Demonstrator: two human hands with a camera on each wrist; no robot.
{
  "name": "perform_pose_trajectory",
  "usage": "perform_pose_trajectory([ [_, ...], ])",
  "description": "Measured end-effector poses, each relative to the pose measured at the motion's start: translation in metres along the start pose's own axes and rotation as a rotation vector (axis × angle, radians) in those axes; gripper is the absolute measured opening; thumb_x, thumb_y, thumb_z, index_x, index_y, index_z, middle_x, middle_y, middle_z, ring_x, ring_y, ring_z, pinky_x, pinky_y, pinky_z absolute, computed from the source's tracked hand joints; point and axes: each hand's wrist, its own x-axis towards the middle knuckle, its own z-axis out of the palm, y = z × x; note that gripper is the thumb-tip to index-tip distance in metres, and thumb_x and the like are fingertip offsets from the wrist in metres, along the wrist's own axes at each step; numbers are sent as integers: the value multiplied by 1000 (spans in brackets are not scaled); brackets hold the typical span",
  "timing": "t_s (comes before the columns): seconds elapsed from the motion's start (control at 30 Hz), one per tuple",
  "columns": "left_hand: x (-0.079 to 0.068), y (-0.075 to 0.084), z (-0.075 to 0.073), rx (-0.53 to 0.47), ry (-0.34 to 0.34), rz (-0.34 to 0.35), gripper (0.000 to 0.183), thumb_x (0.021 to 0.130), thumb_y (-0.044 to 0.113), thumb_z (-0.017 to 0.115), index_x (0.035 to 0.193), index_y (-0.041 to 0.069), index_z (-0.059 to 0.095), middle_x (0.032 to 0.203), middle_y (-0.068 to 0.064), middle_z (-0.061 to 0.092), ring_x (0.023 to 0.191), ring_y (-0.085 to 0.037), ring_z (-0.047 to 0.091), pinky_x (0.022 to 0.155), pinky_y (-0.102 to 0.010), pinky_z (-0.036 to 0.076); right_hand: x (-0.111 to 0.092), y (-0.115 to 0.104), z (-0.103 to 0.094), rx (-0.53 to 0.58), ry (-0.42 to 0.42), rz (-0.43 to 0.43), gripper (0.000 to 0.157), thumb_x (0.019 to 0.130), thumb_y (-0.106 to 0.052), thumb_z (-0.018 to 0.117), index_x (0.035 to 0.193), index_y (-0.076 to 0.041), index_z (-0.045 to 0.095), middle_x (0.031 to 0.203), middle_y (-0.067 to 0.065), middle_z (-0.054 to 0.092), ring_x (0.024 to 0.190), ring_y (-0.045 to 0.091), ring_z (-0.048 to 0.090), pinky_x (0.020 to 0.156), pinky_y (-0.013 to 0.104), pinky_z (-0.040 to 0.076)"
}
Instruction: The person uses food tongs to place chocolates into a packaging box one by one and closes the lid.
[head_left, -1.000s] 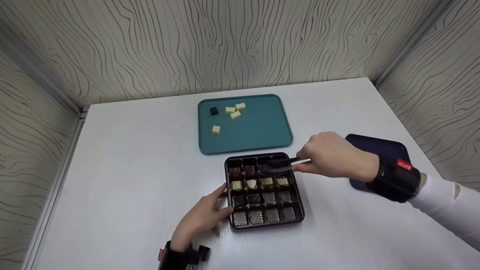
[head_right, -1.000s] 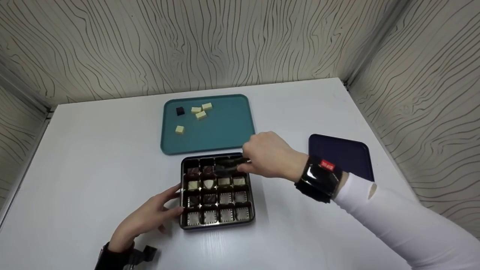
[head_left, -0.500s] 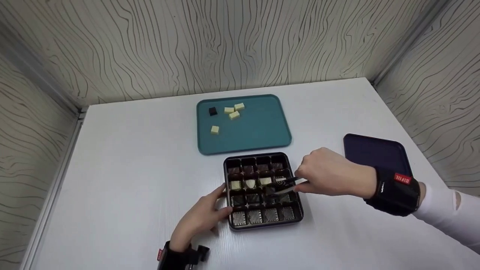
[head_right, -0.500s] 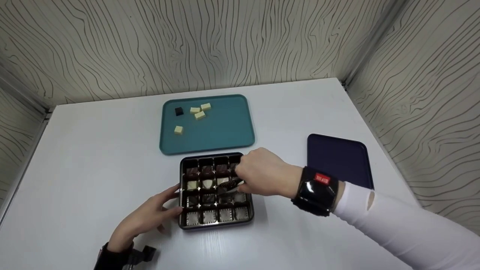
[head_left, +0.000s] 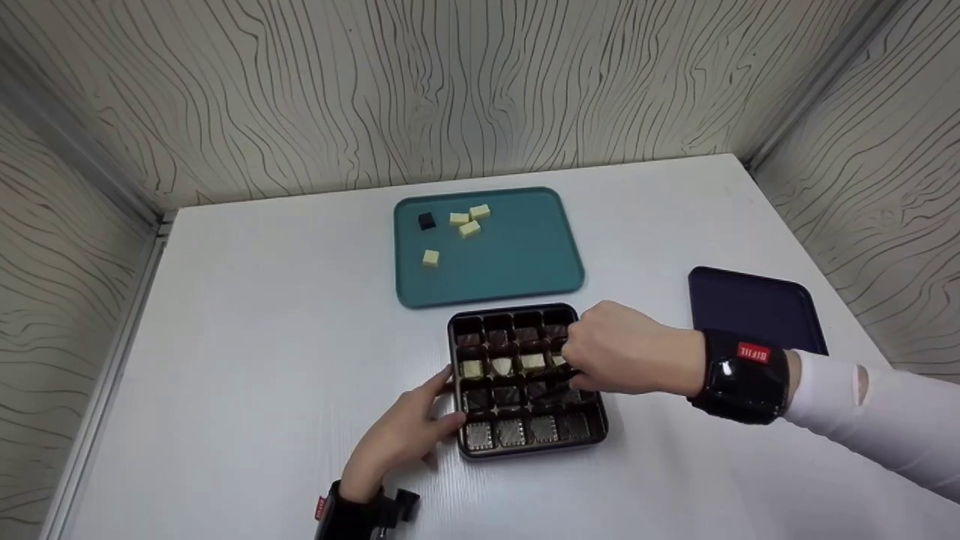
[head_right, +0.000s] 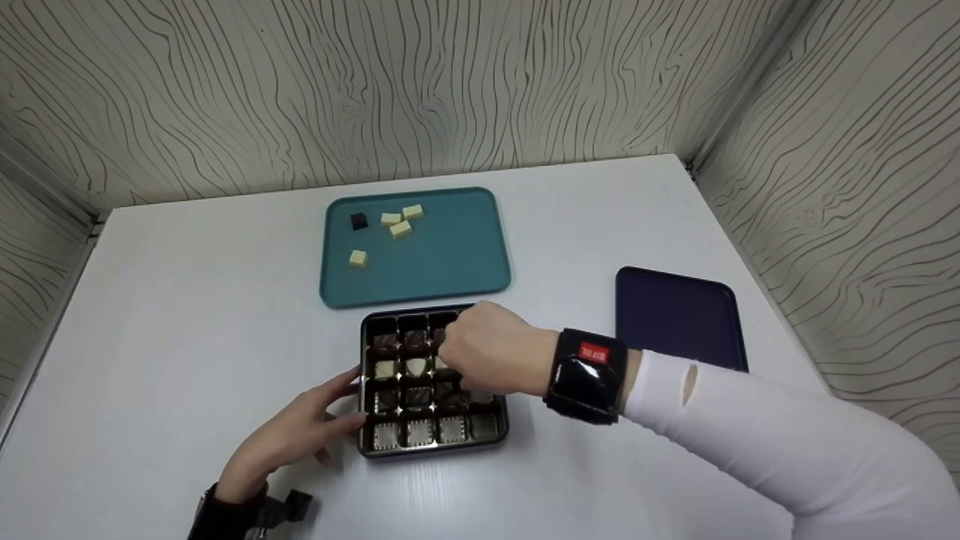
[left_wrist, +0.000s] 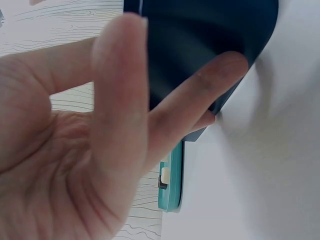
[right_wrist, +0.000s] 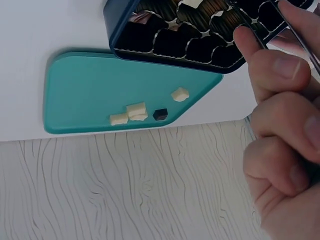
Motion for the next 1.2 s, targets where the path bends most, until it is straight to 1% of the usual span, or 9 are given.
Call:
perform_pose_trajectory([
  [0.13,0,0,1,26,6,-1,75,104,25,65,164,-1,29,156,-26,54,46,-6,58,88,-35,60,10,-4,-1,-32,-30,-20,50,81,-42,88,55,-20,51,53,-8,54,46,7,42,46,25,39],
  [0.27,1,0,1,37,9,-1,75,103,25,65,164,-2,30,156,-26,54,46,-7,57,88,-37,59,17,-7,0,-48,-50,-37,44,80,-41,88,56,-19,58,54,-7,58,47,6,40,45,24,38],
  [0.37,1,0,1,37,8,-9,76,103,25,66,164,-1,30,156,-27,54,47,-7,57,82,-35,59,19,-9,2,-48,-59,-40,44,80,-40,89,55,-19,59,54,-7,58,47,6,36,45,24,37],
  [0.47,1,1,1,45,7,-12,76,103,25,66,164,-1,30,155,-27,55,47,-7,57,87,-36,58,20,-9,3,-48,-54,-40,44,79,-39,89,55,-19,58,53,-7,58,48,5,34,45,23,37],
  [0.57,2,1,1,34,-2,-15,76,103,24,66,164,-2,30,152,-29,57,46,-6,56,83,-37,60,20,-9,4,-67,-36,-48,45,79,-41,89,55,-19,58,53,-8,57,48,5,32,44,22,35],
  [0.73,1,0,0,36,-3,-17,75,103,24,66,164,-3,30,154,-29,55,45,-5,55,86,-37,59,19,-10,4,-102,-29,-41,53,78,-47,89,54,-19,51,52,-9,47,49,5,25,43,22,27],
  [0.83,1,0,1,21,-2,-18,76,103,24,66,164,-2,29,156,-28,54,45,-6,56,80,-35,60,18,-10,2,-107,-39,-25,56,78,-48,89,53,-19,48,52,-10,41,51,6,23,43,22,24],
  [1.03,1,0,1,0,1,-17,76,103,23,67,164,-3,29,157,-28,53,46,-7,56,67,-27,56,9,-3,-6,-53,-18,-2,56,79,-43,88,54,-20,44,52,-9,46,48,6,31,43,23,30],
  [1.2,1,0,1,-25,-6,-19,77,103,22,67,165,-1,28,157,-28,52,48,-7,57,54,-31,55,-1,11,-15,17,1,56,63,85,-45,84,53,-21,35,50,-8,41,46,7,35,45,25,35],
])
